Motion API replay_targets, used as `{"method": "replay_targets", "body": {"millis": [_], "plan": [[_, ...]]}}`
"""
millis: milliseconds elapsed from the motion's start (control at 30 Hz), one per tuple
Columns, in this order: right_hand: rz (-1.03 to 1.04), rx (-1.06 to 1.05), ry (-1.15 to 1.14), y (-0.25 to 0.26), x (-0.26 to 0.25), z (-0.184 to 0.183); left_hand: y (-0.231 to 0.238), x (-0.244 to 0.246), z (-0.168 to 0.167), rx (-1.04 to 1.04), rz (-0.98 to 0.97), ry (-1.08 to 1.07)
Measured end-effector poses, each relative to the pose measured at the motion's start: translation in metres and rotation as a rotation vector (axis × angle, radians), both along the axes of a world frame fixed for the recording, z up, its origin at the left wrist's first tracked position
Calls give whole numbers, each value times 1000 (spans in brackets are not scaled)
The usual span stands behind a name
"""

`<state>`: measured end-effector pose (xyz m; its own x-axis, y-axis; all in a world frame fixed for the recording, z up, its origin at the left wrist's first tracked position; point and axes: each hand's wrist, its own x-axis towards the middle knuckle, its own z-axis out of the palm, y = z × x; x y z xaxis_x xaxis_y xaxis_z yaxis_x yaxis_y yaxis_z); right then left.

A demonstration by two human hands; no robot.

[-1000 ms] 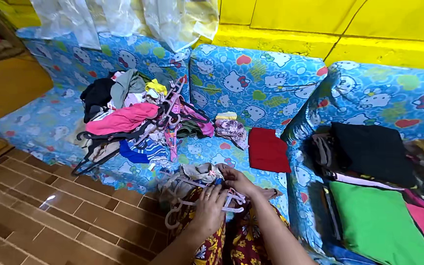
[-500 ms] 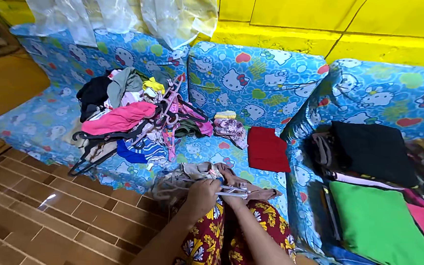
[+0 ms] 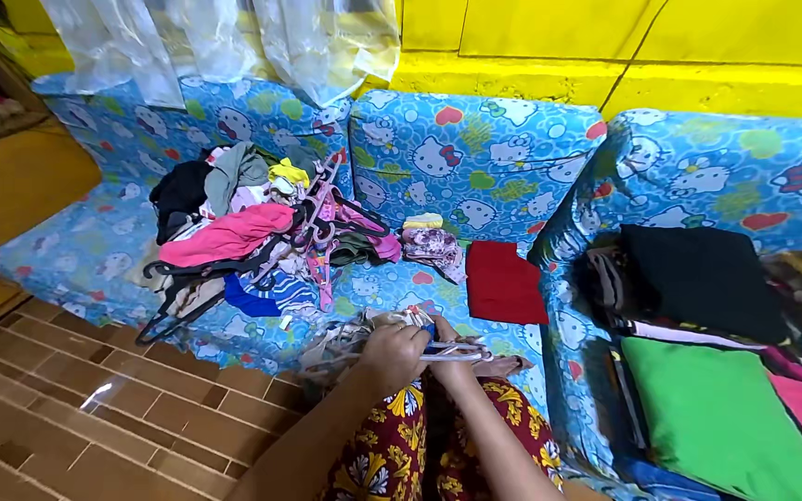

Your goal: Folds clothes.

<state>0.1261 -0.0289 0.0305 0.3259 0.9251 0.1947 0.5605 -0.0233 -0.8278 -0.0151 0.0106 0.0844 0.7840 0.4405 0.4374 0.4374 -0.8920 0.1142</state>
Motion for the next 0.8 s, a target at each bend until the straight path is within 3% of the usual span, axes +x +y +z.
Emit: {"method": "replay_targets", "body": {"millis": [133,200,367,467,600,733,800], "plan": [[-50,75,-57,-10,-3,15,3,5,12,123,-19,-139],[-54,8,-24,-13,-4,28,8,8,22,121,-13,-199],[-14,-137,37,-16,-2,55,14,3,75,-444,8,-43],[26,-195,-23,-17,4,58,30,-5,87,-653,56,-119],[-46,-192,-41,-17,25,34,51,-31,106,-777,240,-352],[-322,-55,377,-15,58,-17,72,-73,121,-806,430,-561],[-477,-6,596,-15,70,-37,82,-100,118,-848,419,-679]]}}
